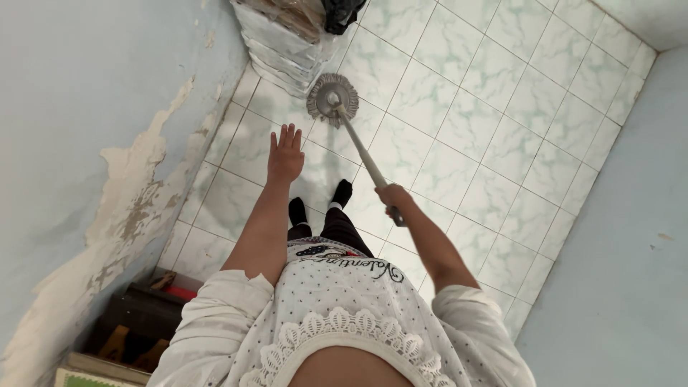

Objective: Mopping the tiled floor of a residential hallway and living area.

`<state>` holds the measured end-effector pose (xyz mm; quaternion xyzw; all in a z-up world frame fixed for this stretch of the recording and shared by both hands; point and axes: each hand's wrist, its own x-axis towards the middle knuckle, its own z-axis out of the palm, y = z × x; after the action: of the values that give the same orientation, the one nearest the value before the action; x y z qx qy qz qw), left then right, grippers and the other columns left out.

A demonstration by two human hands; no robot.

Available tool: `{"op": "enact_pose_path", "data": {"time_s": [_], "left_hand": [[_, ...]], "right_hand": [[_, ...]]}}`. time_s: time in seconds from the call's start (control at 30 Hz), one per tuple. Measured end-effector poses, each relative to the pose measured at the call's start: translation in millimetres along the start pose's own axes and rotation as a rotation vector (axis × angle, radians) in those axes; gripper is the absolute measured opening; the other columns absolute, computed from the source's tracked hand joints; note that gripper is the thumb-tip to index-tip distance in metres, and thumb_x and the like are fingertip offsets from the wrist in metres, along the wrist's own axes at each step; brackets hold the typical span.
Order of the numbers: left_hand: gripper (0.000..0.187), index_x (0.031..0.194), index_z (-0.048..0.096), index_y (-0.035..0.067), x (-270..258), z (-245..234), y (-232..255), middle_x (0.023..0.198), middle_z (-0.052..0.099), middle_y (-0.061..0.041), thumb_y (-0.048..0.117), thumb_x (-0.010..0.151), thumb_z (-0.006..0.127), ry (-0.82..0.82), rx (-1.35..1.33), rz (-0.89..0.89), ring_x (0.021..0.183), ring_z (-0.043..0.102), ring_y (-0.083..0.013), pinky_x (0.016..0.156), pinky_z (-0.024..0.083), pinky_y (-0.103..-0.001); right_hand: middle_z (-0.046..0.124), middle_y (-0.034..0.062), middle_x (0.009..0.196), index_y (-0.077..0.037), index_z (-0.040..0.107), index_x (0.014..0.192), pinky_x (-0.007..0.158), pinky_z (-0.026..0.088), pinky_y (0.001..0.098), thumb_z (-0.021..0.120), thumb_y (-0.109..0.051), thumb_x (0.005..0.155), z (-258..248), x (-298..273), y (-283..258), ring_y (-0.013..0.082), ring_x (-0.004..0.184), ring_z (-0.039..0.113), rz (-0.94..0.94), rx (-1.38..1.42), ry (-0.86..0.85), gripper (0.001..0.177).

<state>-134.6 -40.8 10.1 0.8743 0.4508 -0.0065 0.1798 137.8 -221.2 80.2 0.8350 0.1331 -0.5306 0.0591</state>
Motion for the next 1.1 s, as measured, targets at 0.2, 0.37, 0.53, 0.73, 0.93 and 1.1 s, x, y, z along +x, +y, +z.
{"op": "enact_pose_path", "data": {"time_s": [0.2,0.37,0.53,0.73,0.93,1.1], "left_hand": [[0.069,0.159,0.031,0.008,6,-1,10,0.170,0.020,-0.012,0.031,0.099,0.056,-0.054,0.021,-0.003,0.157,0.013,-0.0293,0.126,0.008,-0.053],[0.069,0.161,0.029,0.009,13,-2,28,0.172,0.018,-0.010,0.031,0.101,0.054,-0.064,0.036,0.021,0.159,0.011,-0.0272,0.128,0.007,-0.052],[0.068,0.161,0.029,0.010,17,1,38,0.171,0.018,-0.009,0.032,0.101,0.054,-0.061,0.023,0.044,0.158,0.011,-0.0270,0.128,0.006,-0.052],[0.068,0.163,0.028,0.010,13,0,18,0.174,0.018,-0.010,0.033,0.104,0.052,-0.052,0.081,0.008,0.161,0.011,-0.0267,0.130,0.007,-0.052],[0.068,0.162,0.028,0.009,19,8,14,0.172,0.018,-0.011,0.033,0.103,0.051,-0.093,0.114,-0.021,0.159,0.011,-0.0280,0.128,0.009,-0.053],[0.067,0.161,0.029,0.009,31,10,18,0.172,0.019,-0.012,0.033,0.102,0.051,-0.070,0.085,-0.010,0.158,0.012,-0.0293,0.127,0.009,-0.053]], "right_hand": [[0.063,0.0150,0.067,0.006,0.062,0.102,0.045,0.053,0.0424,0.060,-0.050,0.098,12,38,-22,0.0255,0.051,0.061,-0.047,0.132,0.058,0.056],[0.063,0.0139,0.066,0.006,0.064,0.102,0.044,0.050,0.0417,0.062,-0.054,0.097,-30,34,16,0.0242,0.050,0.060,-0.049,0.063,0.121,0.060],[0.063,0.0134,0.066,0.006,0.065,0.106,0.044,0.050,0.0404,0.061,-0.058,0.097,-58,38,61,0.0235,0.050,0.060,0.002,-0.068,0.111,0.065],[0.062,0.0131,0.064,0.005,0.064,0.113,0.044,0.048,0.0400,0.058,-0.061,0.098,-79,0,67,0.0235,0.050,0.059,0.108,-0.163,0.069,0.068],[0.061,0.0135,0.065,0.008,0.063,0.112,0.044,0.048,0.0404,0.058,-0.061,0.098,-61,54,63,0.0242,0.050,0.059,0.061,-0.061,0.067,0.070],[0.062,0.0130,0.066,0.007,0.065,0.106,0.043,0.049,0.0402,0.060,-0.056,0.098,-54,37,-14,0.0233,0.050,0.059,-0.037,0.108,0.132,0.064]]}}
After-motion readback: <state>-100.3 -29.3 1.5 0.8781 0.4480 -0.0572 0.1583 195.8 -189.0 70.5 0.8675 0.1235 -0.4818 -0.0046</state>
